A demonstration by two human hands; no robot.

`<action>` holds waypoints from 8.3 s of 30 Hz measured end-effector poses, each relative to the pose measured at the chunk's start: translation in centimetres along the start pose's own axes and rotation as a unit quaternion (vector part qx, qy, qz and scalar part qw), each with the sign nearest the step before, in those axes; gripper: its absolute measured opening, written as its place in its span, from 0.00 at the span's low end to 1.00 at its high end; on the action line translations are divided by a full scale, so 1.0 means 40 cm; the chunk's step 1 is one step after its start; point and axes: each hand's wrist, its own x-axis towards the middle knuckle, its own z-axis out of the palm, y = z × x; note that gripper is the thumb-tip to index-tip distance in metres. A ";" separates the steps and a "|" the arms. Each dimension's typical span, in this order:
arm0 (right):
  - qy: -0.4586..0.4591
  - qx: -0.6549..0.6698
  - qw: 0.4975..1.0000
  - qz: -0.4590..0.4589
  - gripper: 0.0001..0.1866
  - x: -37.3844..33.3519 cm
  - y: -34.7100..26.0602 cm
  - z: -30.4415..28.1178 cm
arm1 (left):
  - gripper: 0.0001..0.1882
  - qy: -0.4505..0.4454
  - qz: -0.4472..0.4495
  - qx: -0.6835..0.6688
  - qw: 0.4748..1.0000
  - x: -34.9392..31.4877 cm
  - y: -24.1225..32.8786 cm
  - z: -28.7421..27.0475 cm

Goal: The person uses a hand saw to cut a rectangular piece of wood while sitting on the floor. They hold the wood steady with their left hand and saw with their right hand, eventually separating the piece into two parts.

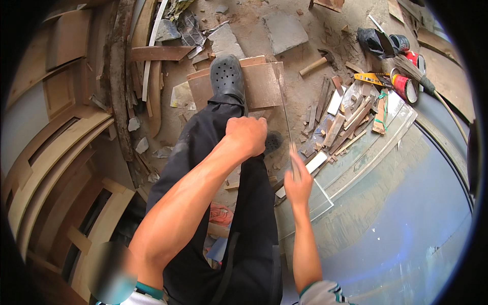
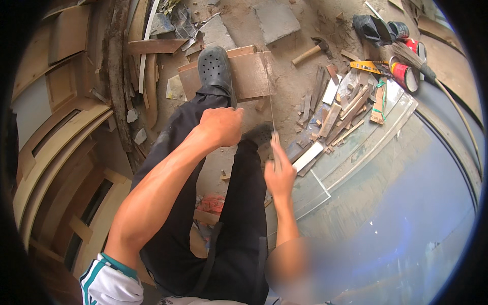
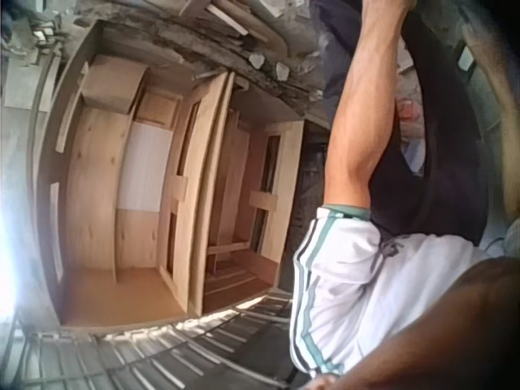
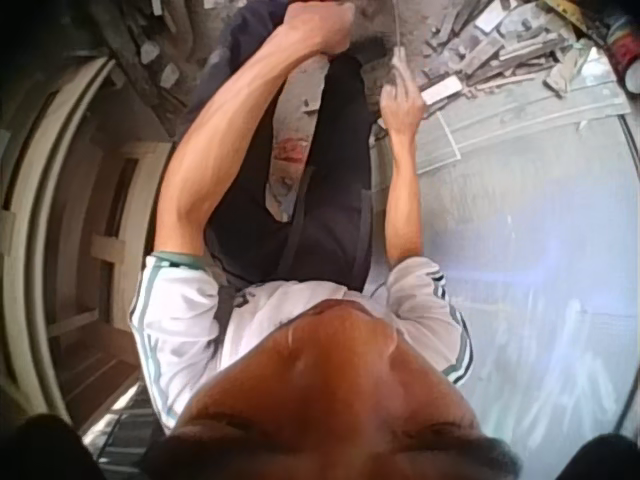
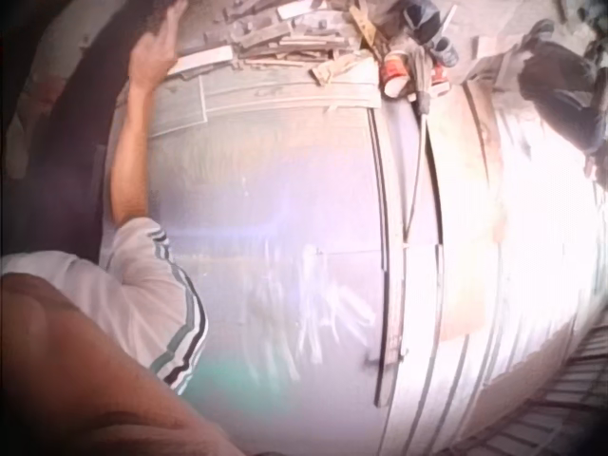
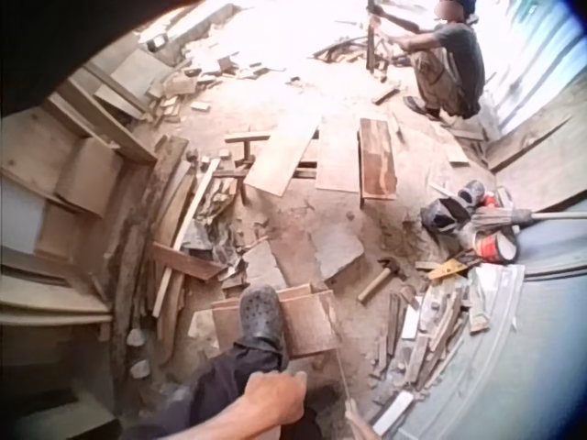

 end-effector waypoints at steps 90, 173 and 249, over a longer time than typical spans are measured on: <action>0.095 0.010 0.995 0.006 0.25 0.242 0.126 0.111 | 0.20 -0.075 0.018 0.116 0.990 0.045 0.079 -0.196; -0.012 -0.013 0.999 0.038 0.26 -0.048 0.003 -0.045 | 0.20 -0.180 -0.026 0.029 0.983 0.047 0.008 -0.111; 0.075 0.015 0.996 0.047 0.27 0.353 0.189 0.135 | 0.16 0.022 -0.013 0.065 0.998 0.037 0.070 0.000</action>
